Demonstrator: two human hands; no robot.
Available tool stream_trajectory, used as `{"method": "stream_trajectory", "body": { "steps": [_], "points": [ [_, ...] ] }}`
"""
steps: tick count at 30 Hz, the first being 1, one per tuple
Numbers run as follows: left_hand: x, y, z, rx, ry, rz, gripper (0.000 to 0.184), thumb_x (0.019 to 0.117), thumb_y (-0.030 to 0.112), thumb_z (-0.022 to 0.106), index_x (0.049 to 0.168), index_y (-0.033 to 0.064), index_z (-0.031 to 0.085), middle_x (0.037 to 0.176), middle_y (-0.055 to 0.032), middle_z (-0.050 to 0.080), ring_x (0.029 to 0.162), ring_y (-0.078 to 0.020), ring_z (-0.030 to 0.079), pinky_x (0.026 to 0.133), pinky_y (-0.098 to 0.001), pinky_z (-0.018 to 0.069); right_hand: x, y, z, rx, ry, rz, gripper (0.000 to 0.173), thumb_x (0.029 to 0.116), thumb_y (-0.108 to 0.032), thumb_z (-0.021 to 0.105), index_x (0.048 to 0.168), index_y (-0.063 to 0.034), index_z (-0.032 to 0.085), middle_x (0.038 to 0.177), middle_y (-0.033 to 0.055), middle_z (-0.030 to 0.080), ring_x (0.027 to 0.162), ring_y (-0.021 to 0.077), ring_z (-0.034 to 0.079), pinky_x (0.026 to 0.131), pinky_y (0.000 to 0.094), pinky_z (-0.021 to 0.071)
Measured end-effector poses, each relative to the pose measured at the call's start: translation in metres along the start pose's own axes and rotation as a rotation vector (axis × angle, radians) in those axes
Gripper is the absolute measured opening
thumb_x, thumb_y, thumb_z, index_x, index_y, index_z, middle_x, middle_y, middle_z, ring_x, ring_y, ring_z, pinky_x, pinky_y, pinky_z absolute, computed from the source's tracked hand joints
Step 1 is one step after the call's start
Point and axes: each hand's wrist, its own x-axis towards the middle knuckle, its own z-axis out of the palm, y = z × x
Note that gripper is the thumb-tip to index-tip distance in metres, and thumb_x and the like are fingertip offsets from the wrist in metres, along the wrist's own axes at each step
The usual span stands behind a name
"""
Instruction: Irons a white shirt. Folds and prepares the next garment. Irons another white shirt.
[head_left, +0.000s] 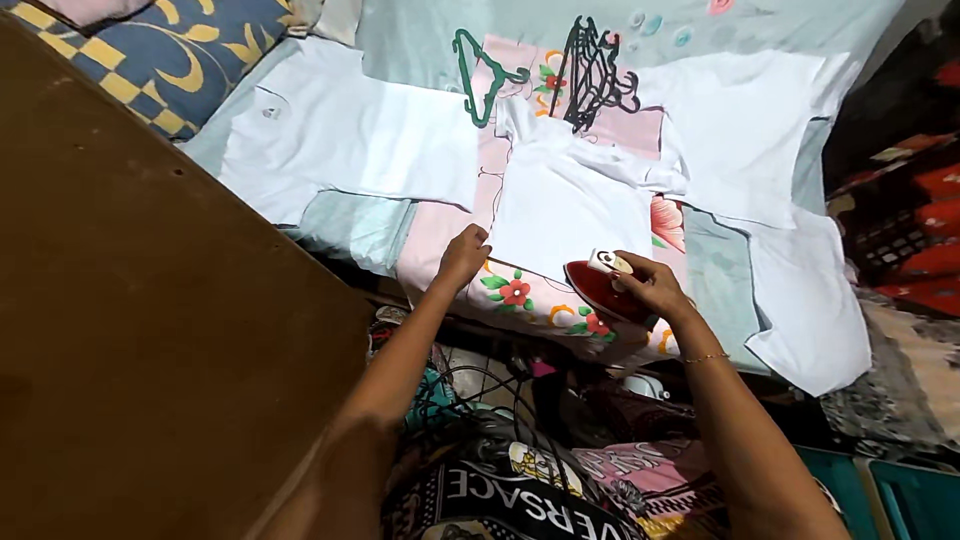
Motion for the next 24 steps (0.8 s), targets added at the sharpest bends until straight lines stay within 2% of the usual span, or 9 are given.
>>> {"method": "stream_trajectory", "body": {
  "steps": [5,8,11,14,17,20,24],
  "points": [
    [-0.003,-0.003,0.000,-0.001,-0.002,0.013,0.036,0.1029,0.011,0.058,0.137,-0.0011,0.055,0.116,-0.0245,0.067,0.108,-0.0394,0.067,0.096,-0.0588,0.0516,0.009,-0.022,0.012,-0.033,-0.071,0.008,0.046,0.1001,-0.024,0.064,0.142,-0.0058,0.060,0.123,0.0233,0.069,0.112,0.0348,0.067,0.100,0.0555,0.0499],
    [-0.005,-0.002,-0.001,-0.005,-0.007,0.029,0.036,0.1029,0.010,0.059,0.137,-0.0024,0.055,0.120,-0.0271,0.066,0.109,-0.0422,0.066,0.096,-0.0611,0.0513,0.005,-0.017,0.004,-0.030,-0.109,0.020,0.047,0.1007,-0.025,0.065,0.143,-0.0038,0.059,0.125,0.0229,0.068,0.114,0.0318,0.067,0.102,0.0507,0.0497],
    [-0.007,-0.001,-0.001,0.013,-0.003,0.020,0.036,0.1034,0.011,0.059,0.137,-0.0009,0.055,0.118,-0.0255,0.068,0.105,-0.0405,0.068,0.093,-0.0602,0.0524,-0.010,-0.001,-0.009,-0.012,-0.095,0.053,0.047,0.1008,-0.025,0.064,0.141,-0.0012,0.059,0.120,0.0223,0.069,0.108,0.0271,0.068,0.099,0.0450,0.0516],
    [-0.006,-0.001,0.002,0.043,0.013,0.012,0.035,0.1030,0.010,0.059,0.137,0.0000,0.056,0.113,-0.0243,0.068,0.102,-0.0402,0.068,0.092,-0.0603,0.0523,-0.026,0.014,-0.024,0.005,-0.077,0.115,0.048,0.1014,-0.025,0.062,0.142,-0.0009,0.058,0.121,0.0217,0.069,0.106,0.0246,0.068,0.098,0.0431,0.0520],
    [-0.006,0.000,0.002,0.068,0.022,-0.003,0.035,0.1030,0.011,0.059,0.136,0.0003,0.057,0.115,-0.0241,0.068,0.105,-0.0408,0.067,0.093,-0.0609,0.0517,-0.035,0.023,-0.037,0.019,-0.041,0.159,0.044,0.1016,-0.023,0.062,0.140,-0.0003,0.060,0.121,0.0217,0.068,0.105,0.0240,0.067,0.097,0.0432,0.0518],
    [-0.003,-0.001,0.002,0.081,0.017,-0.001,0.035,0.1032,0.011,0.059,0.136,0.0001,0.057,0.114,-0.0232,0.068,0.104,-0.0399,0.067,0.093,-0.0605,0.0514,-0.039,0.022,-0.058,-0.022,0.053,0.266,0.040,0.1022,-0.023,0.063,0.136,-0.0018,0.064,0.115,0.0226,0.069,0.100,0.0286,0.066,0.092,0.0487,0.0516],
    [-0.002,-0.002,0.001,0.091,0.005,-0.009,0.034,0.1034,0.012,0.060,0.136,0.0006,0.057,0.111,-0.0221,0.069,0.100,-0.0374,0.067,0.091,-0.0581,0.0526,-0.041,0.024,-0.087,-0.180,0.241,0.450,0.039,0.1029,-0.028,0.063,0.138,-0.0098,0.064,0.120,0.0262,0.068,0.110,0.0442,0.065,0.096,0.0664,0.0472]
  ]
}}
